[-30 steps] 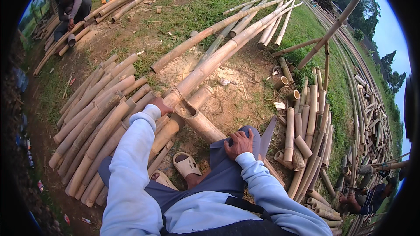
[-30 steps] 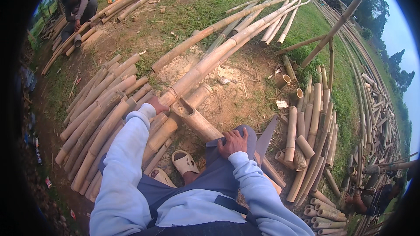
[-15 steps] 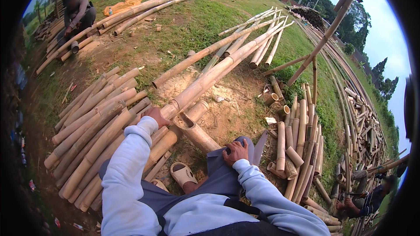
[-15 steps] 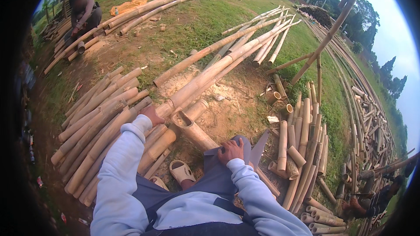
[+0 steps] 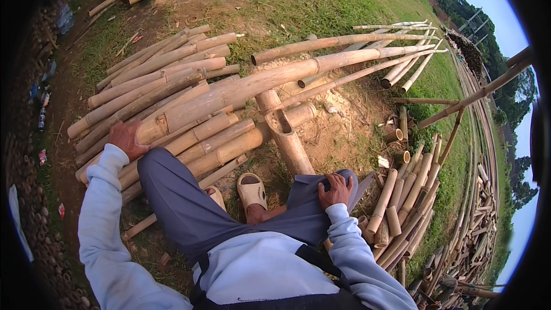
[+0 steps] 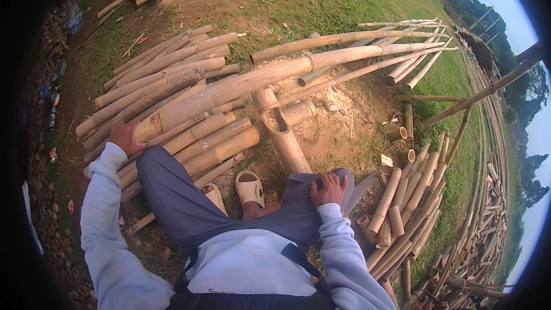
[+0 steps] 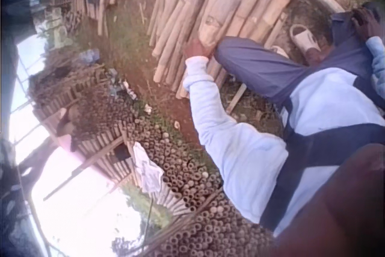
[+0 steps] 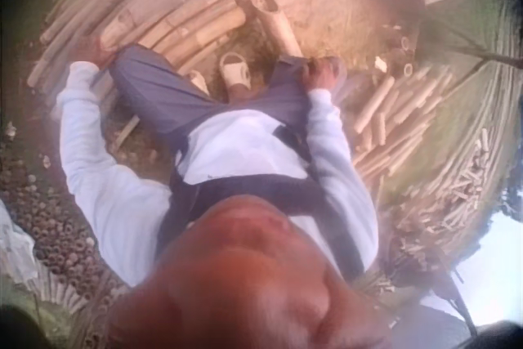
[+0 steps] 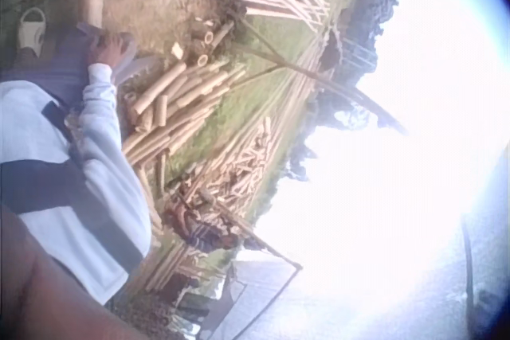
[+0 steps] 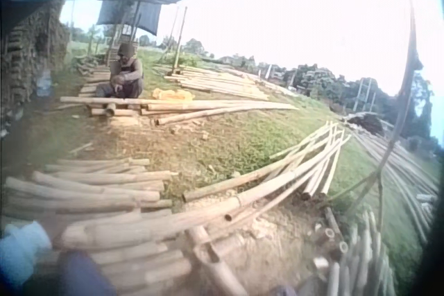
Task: The person sits on the ground and uses a hand saw to cut bamboo poles into shorter sections. They repeatedly position the saw, cut through the bamboo, and move the cut pieces aside.
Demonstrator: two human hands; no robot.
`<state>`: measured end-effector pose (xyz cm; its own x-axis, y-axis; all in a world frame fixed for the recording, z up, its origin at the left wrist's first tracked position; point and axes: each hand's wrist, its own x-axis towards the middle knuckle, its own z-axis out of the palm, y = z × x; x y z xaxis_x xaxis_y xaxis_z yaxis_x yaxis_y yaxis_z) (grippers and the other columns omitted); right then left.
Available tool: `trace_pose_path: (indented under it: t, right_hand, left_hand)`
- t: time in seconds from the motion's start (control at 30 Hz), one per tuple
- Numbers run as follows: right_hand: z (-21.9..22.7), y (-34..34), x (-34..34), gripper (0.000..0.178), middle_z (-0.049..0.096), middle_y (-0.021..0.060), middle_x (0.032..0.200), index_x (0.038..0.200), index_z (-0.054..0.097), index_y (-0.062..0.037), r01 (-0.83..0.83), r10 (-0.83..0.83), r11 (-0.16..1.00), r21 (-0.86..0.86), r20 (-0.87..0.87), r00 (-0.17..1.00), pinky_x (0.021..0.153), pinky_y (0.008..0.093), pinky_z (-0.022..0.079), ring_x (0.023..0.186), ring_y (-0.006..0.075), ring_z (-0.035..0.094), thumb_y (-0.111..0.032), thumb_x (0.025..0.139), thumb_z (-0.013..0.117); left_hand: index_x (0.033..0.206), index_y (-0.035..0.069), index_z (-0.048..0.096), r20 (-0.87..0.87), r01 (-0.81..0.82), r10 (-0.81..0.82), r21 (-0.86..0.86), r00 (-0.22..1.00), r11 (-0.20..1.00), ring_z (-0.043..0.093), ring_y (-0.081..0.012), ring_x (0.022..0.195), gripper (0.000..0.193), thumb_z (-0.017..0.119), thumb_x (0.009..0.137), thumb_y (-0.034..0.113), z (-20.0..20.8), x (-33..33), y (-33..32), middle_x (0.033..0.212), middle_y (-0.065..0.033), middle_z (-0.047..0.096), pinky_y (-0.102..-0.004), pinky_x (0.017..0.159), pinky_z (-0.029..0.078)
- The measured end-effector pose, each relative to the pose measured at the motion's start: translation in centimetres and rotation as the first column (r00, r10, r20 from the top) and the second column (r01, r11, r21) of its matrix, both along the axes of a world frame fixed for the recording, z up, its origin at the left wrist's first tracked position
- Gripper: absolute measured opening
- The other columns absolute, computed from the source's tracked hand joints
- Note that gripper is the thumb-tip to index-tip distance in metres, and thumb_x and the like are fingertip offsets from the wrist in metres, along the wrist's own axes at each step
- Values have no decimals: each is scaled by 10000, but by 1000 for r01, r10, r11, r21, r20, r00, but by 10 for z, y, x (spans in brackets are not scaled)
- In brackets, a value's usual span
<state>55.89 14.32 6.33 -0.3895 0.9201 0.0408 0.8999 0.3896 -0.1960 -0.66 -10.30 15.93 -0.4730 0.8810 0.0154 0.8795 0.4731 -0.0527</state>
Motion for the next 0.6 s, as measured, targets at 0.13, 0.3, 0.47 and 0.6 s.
trace_pose_path:
  t: [0.13,0.3,0.47,0.6]
  right_hand:
    - [4,-4,0,385,682,53,1263,1210,685,-128,-21,21,1000,-4,0,1000,1244,533,122,1315,212,536,-295,863,676]
    - [10,-4,4,403,681,55,1266,1240,678,-124,-3,3,1000,-15,23,1000,1247,514,123,1316,215,535,-285,870,664]
    - [7,-1,3,417,680,62,1268,1251,674,-114,-36,36,999,5,18,999,1246,505,127,1314,219,536,-280,869,667]
    - [6,4,-6,415,677,63,1269,1245,664,-112,-59,58,998,12,30,998,1242,520,119,1315,226,534,-279,865,669]
  left_hand:
    - [1217,119,631,-31,23,-22,14,999,1000,627,-384,919,685,851,633,401,4,-22,-43,977,-165,700,-485,854,495]
    - [1100,139,615,66,89,-95,89,993,992,612,-365,954,542,838,635,307,-5,-55,-94,1003,-130,686,-445,918,435]
    - [1115,143,608,40,-49,49,-10,998,999,629,-357,1026,545,836,636,269,-29,-64,-151,1023,-127,688,-472,999,395]
    - [1146,137,615,0,-137,137,-40,991,990,614,-342,1088,594,851,622,284,-46,-59,-166,1072,-124,684,-471,1071,365]
